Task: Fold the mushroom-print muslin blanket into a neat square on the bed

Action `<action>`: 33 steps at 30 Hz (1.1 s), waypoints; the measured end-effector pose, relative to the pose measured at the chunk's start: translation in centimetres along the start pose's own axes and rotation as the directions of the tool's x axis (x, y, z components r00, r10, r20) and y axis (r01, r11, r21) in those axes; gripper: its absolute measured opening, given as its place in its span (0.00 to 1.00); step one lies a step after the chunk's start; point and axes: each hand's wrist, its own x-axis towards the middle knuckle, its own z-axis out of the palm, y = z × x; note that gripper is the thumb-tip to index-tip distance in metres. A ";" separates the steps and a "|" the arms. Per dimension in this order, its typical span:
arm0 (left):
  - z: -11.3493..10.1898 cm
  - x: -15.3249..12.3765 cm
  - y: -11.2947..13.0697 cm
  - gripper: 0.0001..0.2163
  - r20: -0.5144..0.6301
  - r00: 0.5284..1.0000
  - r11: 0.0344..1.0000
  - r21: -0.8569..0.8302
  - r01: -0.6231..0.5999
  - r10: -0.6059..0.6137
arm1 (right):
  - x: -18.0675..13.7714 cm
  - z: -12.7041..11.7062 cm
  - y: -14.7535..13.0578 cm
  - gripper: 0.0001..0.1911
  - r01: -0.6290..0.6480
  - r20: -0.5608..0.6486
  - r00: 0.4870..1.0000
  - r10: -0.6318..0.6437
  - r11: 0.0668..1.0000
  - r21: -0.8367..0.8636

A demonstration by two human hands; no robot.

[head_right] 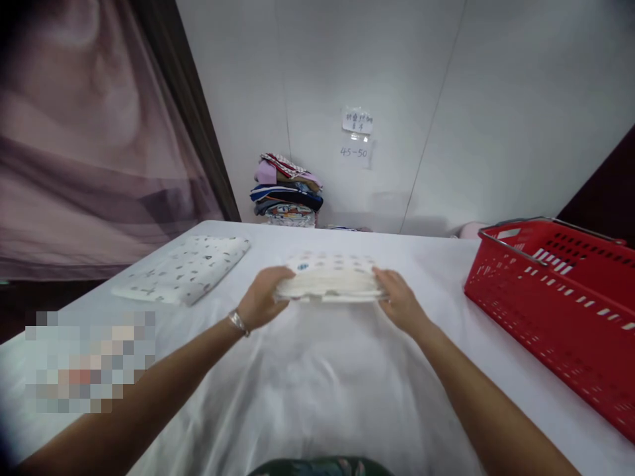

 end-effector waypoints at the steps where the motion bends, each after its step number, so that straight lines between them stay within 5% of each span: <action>1: 1.1 -2.0 0.1 0.18 0.060 0.998 1.000 0.017 -0.024 0.023 | -1.9 1.3 0.0 0.30 0.032 0.072 0.997 -0.030 0.999 -0.032; 3: 2.9 -5.3 0.4 0.14 0.174 0.984 0.998 0.031 -0.055 0.048 | -5.2 3.3 -0.3 0.26 0.116 0.203 0.973 -0.107 0.993 -0.032; 6: 4.2 -7.9 1.1 0.13 0.200 0.979 0.997 0.052 -0.056 0.044 | -7.4 4.4 -0.8 0.23 0.138 0.218 0.968 -0.123 0.989 -0.058; 14: 3.7 -9.0 1.9 0.13 0.225 0.974 0.999 0.040 0.019 -0.027 | -7.8 3.7 -1.9 0.24 0.102 0.254 0.963 -0.085 0.993 -0.053; 19: 2.8 -8.3 2.3 0.14 0.275 0.956 0.992 -0.049 0.118 -0.100 | -7.1 2.1 -3.4 0.27 -0.074 0.442 0.895 0.065 0.997 0.004; 24: 4.1 -6.0 3.1 0.09 0.220 0.965 0.983 -0.077 0.166 -0.146 | -4.3 1.9 -5.3 0.16 -0.190 0.483 0.865 0.139 0.980 0.058; 33: 6.1 -4.8 3.3 0.10 0.351 0.926 0.990 0.003 0.144 -0.136 | -2.7 4.2 -6.0 0.11 -0.090 0.471 0.880 0.058 0.995 0.046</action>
